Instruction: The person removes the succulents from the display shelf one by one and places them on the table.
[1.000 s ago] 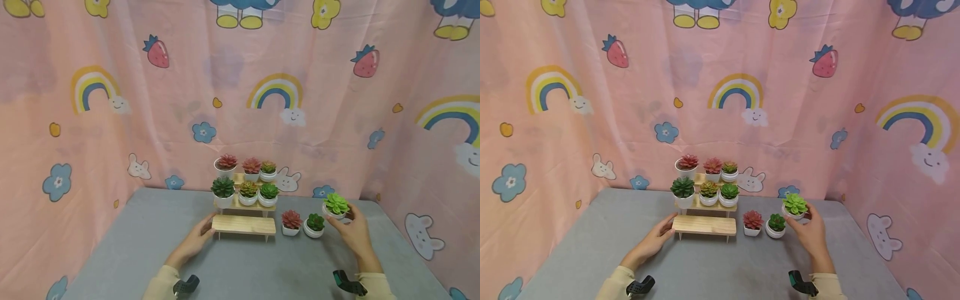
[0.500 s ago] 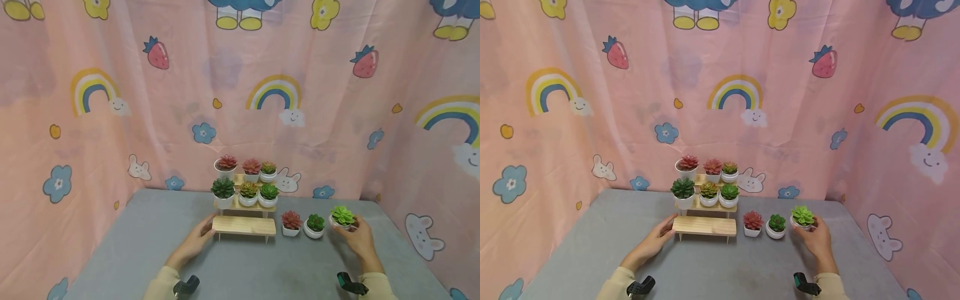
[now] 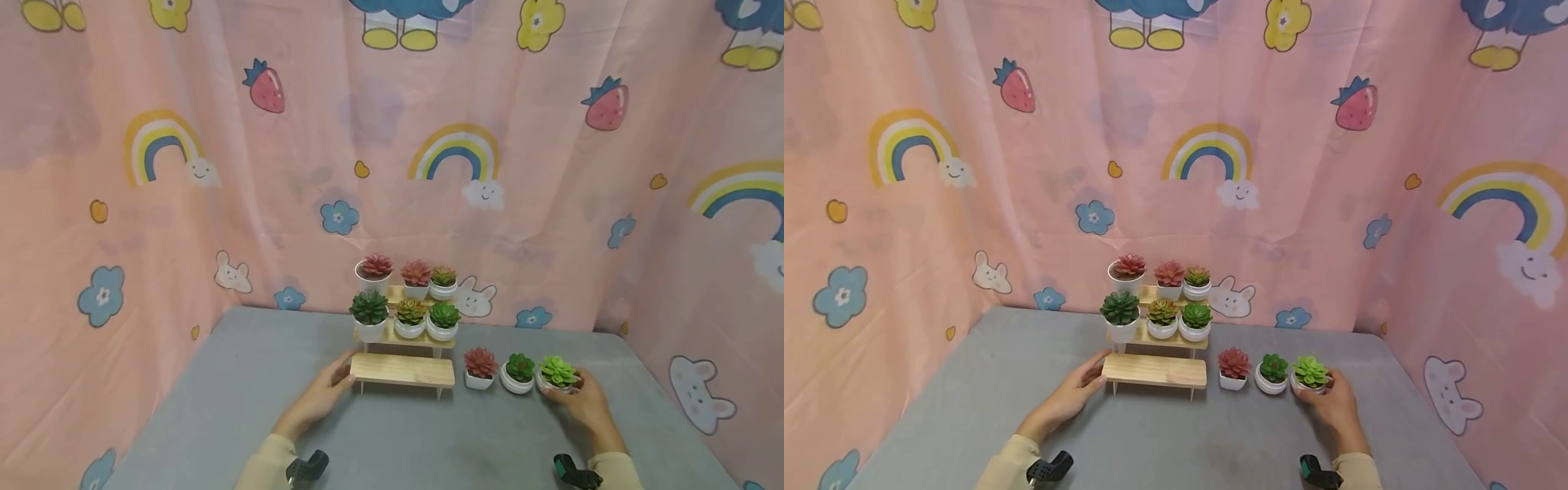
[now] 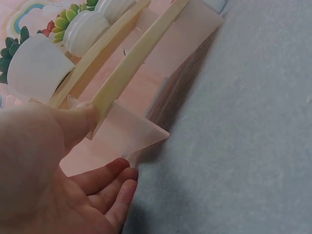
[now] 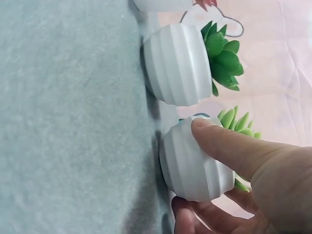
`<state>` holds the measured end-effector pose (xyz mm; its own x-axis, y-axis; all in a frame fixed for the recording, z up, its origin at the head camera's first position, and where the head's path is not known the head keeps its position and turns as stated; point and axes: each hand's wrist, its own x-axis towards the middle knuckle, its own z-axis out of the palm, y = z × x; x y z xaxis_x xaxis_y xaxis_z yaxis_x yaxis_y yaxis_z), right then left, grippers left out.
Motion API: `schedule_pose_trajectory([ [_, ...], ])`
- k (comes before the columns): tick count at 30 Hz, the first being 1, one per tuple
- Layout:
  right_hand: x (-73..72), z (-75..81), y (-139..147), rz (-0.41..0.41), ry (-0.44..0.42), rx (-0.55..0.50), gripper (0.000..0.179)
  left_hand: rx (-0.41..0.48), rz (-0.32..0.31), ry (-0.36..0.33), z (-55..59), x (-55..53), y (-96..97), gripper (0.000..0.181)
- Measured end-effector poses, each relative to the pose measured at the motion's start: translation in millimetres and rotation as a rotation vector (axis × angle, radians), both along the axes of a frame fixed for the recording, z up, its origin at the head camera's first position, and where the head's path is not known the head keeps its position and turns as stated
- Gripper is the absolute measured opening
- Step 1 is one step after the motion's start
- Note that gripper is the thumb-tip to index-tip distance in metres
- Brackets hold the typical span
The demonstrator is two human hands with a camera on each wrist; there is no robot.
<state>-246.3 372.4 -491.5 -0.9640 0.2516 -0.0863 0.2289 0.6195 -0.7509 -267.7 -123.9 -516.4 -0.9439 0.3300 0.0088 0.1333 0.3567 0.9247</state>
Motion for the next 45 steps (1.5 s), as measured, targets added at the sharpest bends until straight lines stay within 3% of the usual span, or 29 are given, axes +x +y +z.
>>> schedule_pose_trajectory([
  [13,1.2,-2.7,5.7,0.059,-0.015,0.093,0.089,0.007,-0.003,0.007,2.2,2.2,2.9,0.058],
  [21,6.6,8.7,3.7,0.042,-0.099,0.024,0.113,0.003,0.000,-0.016,-0.8,6.0,0.5,0.058],
  [30,12.6,44.2,-16.9,-0.066,0.084,0.042,0.097,-0.005,0.006,0.006,1.3,1.5,1.0,0.057],
  [36,20.1,58.7,-35.8,-0.007,0.133,0.053,0.090,0.013,-0.004,0.008,1.5,4.4,1.0,0.057],
  [45,25.4,67.9,-56.3,0.075,0.217,0.035,0.080,0.012,-0.002,0.009,2.2,1.8,0.9,0.057],
])
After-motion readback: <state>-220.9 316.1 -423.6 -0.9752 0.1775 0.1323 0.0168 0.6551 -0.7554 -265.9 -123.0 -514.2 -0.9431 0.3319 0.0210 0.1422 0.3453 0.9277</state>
